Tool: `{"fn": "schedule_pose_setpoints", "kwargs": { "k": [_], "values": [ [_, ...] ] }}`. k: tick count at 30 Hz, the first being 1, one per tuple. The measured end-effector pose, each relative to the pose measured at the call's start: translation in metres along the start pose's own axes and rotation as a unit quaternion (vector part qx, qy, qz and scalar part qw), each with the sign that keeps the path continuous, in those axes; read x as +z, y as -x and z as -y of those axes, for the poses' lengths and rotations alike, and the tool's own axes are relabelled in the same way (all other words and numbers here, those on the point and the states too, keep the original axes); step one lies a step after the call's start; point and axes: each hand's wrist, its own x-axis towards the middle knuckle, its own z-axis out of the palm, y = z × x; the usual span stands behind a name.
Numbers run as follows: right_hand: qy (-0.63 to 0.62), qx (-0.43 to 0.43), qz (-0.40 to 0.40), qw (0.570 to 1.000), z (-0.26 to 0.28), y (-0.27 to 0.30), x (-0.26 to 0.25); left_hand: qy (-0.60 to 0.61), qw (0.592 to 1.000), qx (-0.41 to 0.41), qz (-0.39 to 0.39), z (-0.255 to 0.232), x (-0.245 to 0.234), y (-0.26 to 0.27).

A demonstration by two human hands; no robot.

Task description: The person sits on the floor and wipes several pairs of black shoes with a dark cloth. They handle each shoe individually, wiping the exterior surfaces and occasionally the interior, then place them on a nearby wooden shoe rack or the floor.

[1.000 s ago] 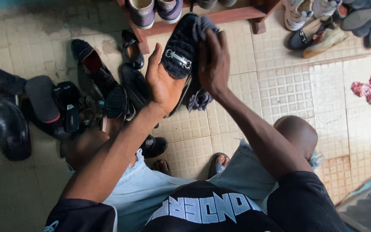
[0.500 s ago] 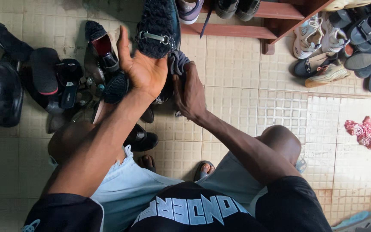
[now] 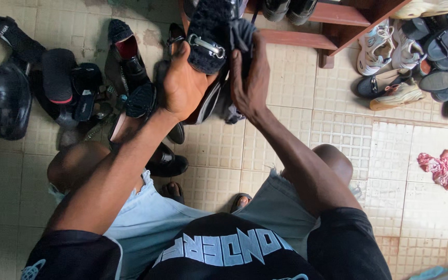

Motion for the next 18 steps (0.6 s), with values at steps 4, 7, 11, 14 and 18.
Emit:
{"fn": "schedule_pose_setpoints", "kwargs": {
  "k": [4, 7, 11, 14, 18],
  "values": [
    [0.016, 0.067, 0.064, 0.996, 0.018, 0.013, 0.0, 0.034, 0.999, 0.02, 0.021, -0.007, -0.002, -0.013],
    [0.047, -0.004, 0.123, 0.991, 0.033, 0.022, -0.005, 0.034, 0.999, 0.025, 0.024, -0.019, -0.005, -0.021],
    [0.107, -0.093, 0.19, 0.972, 0.048, 0.033, -0.01, 0.038, 0.998, 0.046, -0.005, -0.036, -0.008, -0.027],
    [0.078, -0.078, 0.216, 0.97, 0.051, 0.036, -0.012, 0.051, 0.996, 0.07, 0.015, -0.044, -0.005, -0.03],
    [0.076, -0.06, 0.136, 0.986, 0.035, 0.025, -0.01, 0.07, 0.995, 0.052, 0.039, -0.039, 0.0, -0.03]
  ]
}}
